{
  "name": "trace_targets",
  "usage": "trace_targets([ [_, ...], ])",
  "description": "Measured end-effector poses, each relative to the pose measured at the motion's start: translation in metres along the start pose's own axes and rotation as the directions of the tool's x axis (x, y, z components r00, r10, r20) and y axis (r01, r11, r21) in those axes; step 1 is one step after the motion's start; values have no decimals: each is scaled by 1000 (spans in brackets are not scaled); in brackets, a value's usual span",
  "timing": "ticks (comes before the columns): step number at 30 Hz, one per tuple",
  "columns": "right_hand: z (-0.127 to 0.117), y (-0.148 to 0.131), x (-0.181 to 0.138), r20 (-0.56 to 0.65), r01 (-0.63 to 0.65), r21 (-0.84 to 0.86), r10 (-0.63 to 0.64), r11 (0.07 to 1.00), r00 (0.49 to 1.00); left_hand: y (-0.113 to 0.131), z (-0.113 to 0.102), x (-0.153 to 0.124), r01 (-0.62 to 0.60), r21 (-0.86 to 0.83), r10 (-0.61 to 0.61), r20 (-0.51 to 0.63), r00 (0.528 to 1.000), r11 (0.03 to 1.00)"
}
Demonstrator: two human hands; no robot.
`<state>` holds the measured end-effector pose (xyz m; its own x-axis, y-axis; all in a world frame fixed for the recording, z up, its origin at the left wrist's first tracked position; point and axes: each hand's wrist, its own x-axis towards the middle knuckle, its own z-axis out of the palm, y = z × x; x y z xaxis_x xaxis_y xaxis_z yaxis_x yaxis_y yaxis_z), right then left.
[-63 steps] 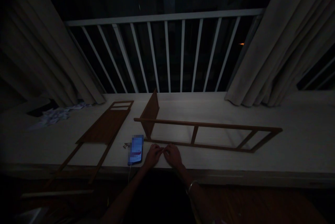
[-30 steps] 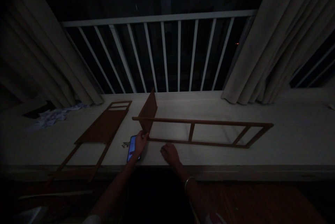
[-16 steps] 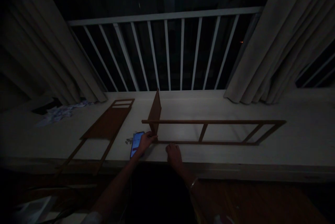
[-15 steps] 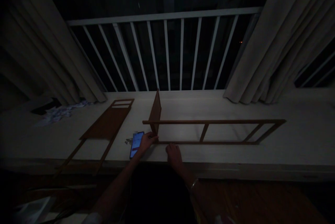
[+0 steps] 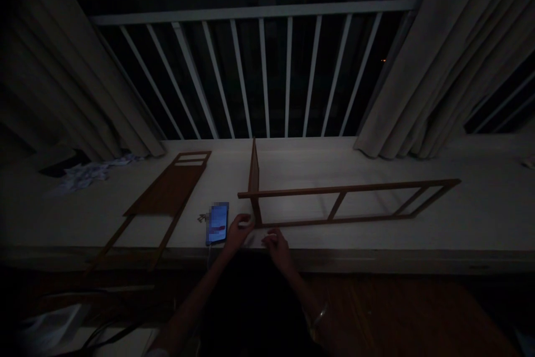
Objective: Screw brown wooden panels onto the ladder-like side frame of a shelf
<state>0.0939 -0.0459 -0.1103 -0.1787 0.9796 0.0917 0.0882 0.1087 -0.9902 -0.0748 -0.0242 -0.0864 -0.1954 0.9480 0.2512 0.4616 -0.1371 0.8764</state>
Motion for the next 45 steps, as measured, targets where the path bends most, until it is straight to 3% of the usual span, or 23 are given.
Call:
trace_targets([
  [4, 7, -3, -10, 60, -52, 81, 47, 995, 997, -21, -9, -14, -24, 164, 26, -11, 1000, 986],
  [8, 14, 0, -14, 85, -90, 120, 80, 989, 993, -33, -12, -12, -82, 221, 77, 33, 996, 972],
  [16, 2, -9, -15, -109, 40, -114, -52, 993, 993, -42, 6, -9, -135, 279, 112, 98, 989, 951],
  [22, 5, -20, -27, -30, -78, 54, 79, 995, 996, -40, 8, -20, -130, 294, 104, 102, 989, 947],
  [27, 6, -10, -43, 3, -148, 237, 152, 960, 988, -37, 2, -34, -129, 281, 90, 145, 985, 951],
  [30, 10, 0, -51, 32, -224, 262, 223, 939, 974, -35, -2, -40, -129, 267, 81, 181, 980, 955],
  [37, 34, 9, -62, 96, -227, 353, 207, 908, 974, -30, -8, -49, -135, 247, 73, 246, 966, 960],
  [45, 37, 17, -54, 53, -397, 274, 399, 876, 916, -34, -6, -48, -103, 252, 40, 245, 969, 962],
])
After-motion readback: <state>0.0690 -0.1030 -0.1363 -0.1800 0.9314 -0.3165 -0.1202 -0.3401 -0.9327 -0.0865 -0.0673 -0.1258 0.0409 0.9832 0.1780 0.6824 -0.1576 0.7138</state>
